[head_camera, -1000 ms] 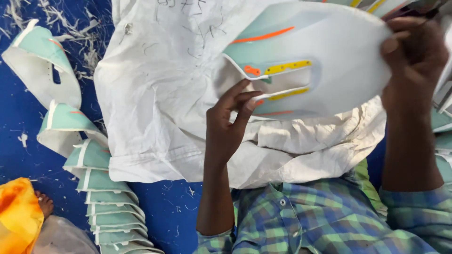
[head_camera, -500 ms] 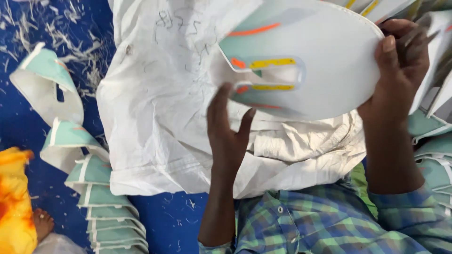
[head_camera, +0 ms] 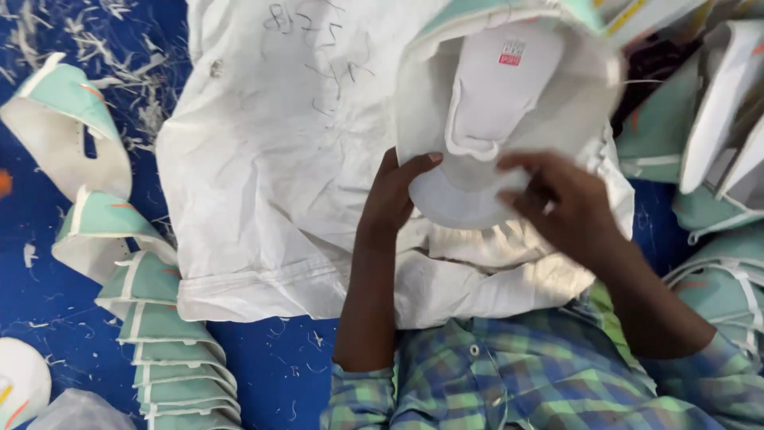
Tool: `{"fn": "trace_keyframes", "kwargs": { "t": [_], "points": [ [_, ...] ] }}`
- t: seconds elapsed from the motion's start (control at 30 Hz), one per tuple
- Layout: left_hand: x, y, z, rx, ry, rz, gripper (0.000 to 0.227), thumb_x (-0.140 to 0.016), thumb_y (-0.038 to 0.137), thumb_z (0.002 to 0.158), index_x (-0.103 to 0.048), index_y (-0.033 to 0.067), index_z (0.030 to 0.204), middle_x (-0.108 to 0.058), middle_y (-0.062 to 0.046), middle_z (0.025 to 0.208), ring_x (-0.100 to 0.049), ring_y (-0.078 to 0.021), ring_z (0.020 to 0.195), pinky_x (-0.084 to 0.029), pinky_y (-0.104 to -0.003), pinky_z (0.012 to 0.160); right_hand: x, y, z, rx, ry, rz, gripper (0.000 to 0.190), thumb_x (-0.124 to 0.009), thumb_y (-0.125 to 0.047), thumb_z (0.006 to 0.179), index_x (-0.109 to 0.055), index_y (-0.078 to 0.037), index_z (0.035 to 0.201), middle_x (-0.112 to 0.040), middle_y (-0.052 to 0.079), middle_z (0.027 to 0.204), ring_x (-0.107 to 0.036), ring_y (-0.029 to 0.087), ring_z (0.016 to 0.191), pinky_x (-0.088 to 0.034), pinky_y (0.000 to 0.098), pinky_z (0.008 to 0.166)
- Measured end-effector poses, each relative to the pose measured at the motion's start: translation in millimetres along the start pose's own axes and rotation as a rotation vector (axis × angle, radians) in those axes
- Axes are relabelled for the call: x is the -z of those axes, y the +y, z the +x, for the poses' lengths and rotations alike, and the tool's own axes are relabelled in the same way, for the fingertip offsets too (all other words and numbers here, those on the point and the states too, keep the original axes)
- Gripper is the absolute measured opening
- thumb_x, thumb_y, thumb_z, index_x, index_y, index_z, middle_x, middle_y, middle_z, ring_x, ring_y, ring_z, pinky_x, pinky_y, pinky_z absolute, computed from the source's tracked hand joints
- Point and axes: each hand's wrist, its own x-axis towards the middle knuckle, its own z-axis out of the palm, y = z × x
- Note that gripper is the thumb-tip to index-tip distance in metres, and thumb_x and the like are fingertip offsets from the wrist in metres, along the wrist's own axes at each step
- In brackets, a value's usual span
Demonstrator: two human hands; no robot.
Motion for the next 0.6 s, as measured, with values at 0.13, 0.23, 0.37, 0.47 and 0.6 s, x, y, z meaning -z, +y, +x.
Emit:
{"fn": "trace_keyframes", "kwargs": {
  "t": [0.13,0.23,0.37,0.47,0.6],
  "points": [
    [25,-20,21,-0.053,0.133,0.708,0.049,-0.079,0.019,0.092,-0.067,-0.0029,0.134,-0.076,-0.017,0.12,-0.071,-0.0282,0.109,-0.058,-0.039,0.093,10,46,5,-0.261,0.078,0.238,0.036,-0.064,-0.015,0.108,-0.059,-0.002,0.14,-0.07,0.001,0.12,-0.053,0.005,0.079,-0.045,0.0224,0.069],
    [-28,9,-7,-0.808,0.404,1.356,0.091,-0.084,0.019,0.072,-0.043,-0.0063,0.149,-0.052,-0.026,0.141,-0.051,-0.0411,0.128,-0.046,-0.046,0.104,10,51,6,-0.498,0.145,0.776,0.04,-0.058,-0.026,0.103,-0.055,-0.009,0.138,-0.069,-0.006,0.116,-0.046,-0.003,0.065,-0.041,0.0157,0.058],
    [-43,-9,-13,-0.922,0.357,1.785,0.069,-0.078,0.01,0.088,-0.047,0.0065,0.15,-0.049,-0.017,0.15,-0.051,-0.0344,0.138,-0.043,-0.049,0.114,2,53,2,-0.398,0.169,0.712,0.041,-0.064,-0.024,0.111,-0.056,-0.006,0.147,-0.069,0.002,0.125,-0.051,0.0,0.08,-0.045,0.0193,0.071],
    [-51,-24,-8,-0.835,0.082,1.629,0.061,-0.072,0.003,0.104,-0.047,0.0121,0.159,-0.053,-0.009,0.15,-0.056,-0.0245,0.131,-0.048,-0.039,0.114,-1,37,12,-0.364,0.165,0.19,0.049,-0.076,-0.022,0.098,-0.058,-0.003,0.139,-0.067,0.006,0.128,-0.057,0.007,0.077,-0.049,0.0253,0.068],
    [-61,-19,5,-0.684,0.121,1.471,0.066,-0.078,0.012,0.087,-0.051,0.0024,0.147,-0.053,-0.017,0.136,-0.055,-0.0368,0.124,-0.049,-0.044,0.106,-8,33,19,-0.192,0.048,-0.209,0.054,-0.083,-0.019,0.089,-0.061,-0.003,0.135,-0.065,0.015,0.128,-0.069,0.026,0.091,-0.058,0.0369,0.077]
  ]
}}
